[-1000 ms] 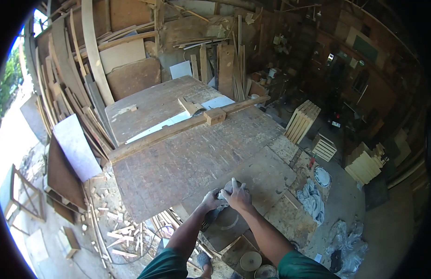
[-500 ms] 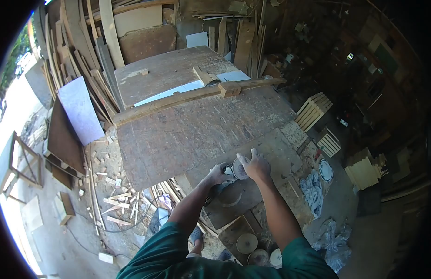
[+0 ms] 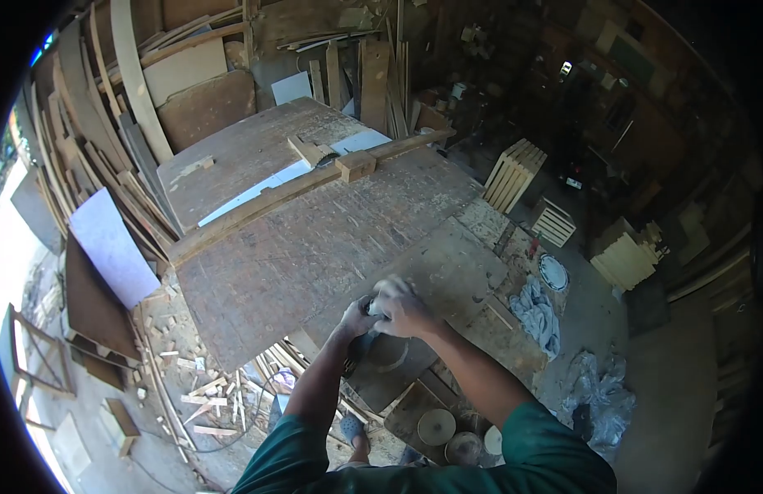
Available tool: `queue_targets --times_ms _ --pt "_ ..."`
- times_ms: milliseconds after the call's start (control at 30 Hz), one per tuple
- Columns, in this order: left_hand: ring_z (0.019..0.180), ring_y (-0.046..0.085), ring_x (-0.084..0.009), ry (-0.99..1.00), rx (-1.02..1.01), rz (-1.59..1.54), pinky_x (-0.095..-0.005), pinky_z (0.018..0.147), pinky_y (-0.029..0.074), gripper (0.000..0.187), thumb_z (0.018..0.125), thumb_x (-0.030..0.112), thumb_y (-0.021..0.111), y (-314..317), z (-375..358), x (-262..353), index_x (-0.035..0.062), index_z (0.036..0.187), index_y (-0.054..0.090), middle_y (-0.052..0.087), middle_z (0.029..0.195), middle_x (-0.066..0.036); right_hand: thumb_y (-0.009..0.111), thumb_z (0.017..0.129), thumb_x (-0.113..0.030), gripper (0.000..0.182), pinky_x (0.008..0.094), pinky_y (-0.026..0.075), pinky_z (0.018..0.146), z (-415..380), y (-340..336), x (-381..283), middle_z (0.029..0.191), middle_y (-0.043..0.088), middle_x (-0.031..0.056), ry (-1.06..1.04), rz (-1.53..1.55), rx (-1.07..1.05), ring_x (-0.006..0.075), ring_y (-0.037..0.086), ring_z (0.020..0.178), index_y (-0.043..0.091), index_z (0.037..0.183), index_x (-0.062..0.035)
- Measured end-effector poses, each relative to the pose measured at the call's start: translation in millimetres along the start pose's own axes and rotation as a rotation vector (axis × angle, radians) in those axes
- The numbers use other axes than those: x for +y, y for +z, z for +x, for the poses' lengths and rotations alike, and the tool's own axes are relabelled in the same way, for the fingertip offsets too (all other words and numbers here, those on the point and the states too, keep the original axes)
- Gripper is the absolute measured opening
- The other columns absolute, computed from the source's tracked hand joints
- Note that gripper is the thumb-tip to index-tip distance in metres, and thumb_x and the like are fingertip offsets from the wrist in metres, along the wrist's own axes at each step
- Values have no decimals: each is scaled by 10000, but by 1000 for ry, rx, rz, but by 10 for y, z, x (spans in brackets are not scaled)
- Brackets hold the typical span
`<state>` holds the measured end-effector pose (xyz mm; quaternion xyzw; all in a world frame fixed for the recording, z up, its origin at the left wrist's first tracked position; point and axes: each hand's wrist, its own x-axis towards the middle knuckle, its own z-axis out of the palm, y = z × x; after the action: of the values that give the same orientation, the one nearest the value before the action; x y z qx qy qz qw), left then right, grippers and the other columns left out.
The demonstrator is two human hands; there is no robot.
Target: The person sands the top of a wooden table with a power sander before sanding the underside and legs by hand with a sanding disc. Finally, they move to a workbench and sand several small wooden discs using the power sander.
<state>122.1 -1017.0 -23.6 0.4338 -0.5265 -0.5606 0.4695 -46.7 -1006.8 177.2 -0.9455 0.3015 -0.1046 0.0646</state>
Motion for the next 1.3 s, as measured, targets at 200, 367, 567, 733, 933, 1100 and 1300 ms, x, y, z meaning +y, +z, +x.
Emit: queue_targets --times_ms 200,367,567,733,933,1100,1300 --pt "1028 626 -131 54 -69 119 -335 910 517 494 747 160 838 -69 -98 184 86 1195 642 699 1083 -2 718 829 -295 229 450 395 1027 170 -54 -178 950 673 161 332 258 280 370 626 970 686 840 -69" --pt "974 649 -130 42 -50 -142 -325 879 528 553 725 157 869 -33 -64 220 68 1216 631 704 1071 -9 711 835 -275 200 449 395 986 47 168 -68 989 669 119 -69 231 88 311 608 1036 690 879 -81" --pt "873 642 -102 -187 -6 33 -293 784 527 554 688 262 906 -4 -166 542 66 1157 687 713 968 -14 673 913 -367 369 447 465 949 15 568 301 1035 699 140 739 247 422 323 635 1067 644 1155 -90" --pt "982 646 -247 -76 66 409 -391 930 475 562 753 418 818 -148 -82 180 114 1206 680 724 1046 -72 735 889 -295 387 358 567 726 -179 832 607 978 713 96 961 1353 99 212 702 876 623 1189 -78" --pt "1193 531 -408 -113 254 860 -484 1040 406 570 893 522 615 14 -807 838 139 1315 632 643 1258 -172 773 808 -265 396 411 525 841 -577 1288 881 1063 677 140 900 388 371 307 654 969 625 1125 -79" --pt "1254 483 -418 -123 275 926 -487 1076 380 586 909 475 618 36 -1565 923 164 1402 548 593 1327 -167 759 805 -317 517 466 453 998 -843 891 697 1343 538 168 891 201 103 375 524 1213 566 1232 -100" --pt "1215 554 -374 -331 482 922 -431 1037 439 492 889 377 692 -284 -4095 810 70 1269 634 613 1282 -186 777 783 -385 777 544 359 1088 -760 783 767 1543 331 119 769 65 175 418 334 1391 410 1447 -214"
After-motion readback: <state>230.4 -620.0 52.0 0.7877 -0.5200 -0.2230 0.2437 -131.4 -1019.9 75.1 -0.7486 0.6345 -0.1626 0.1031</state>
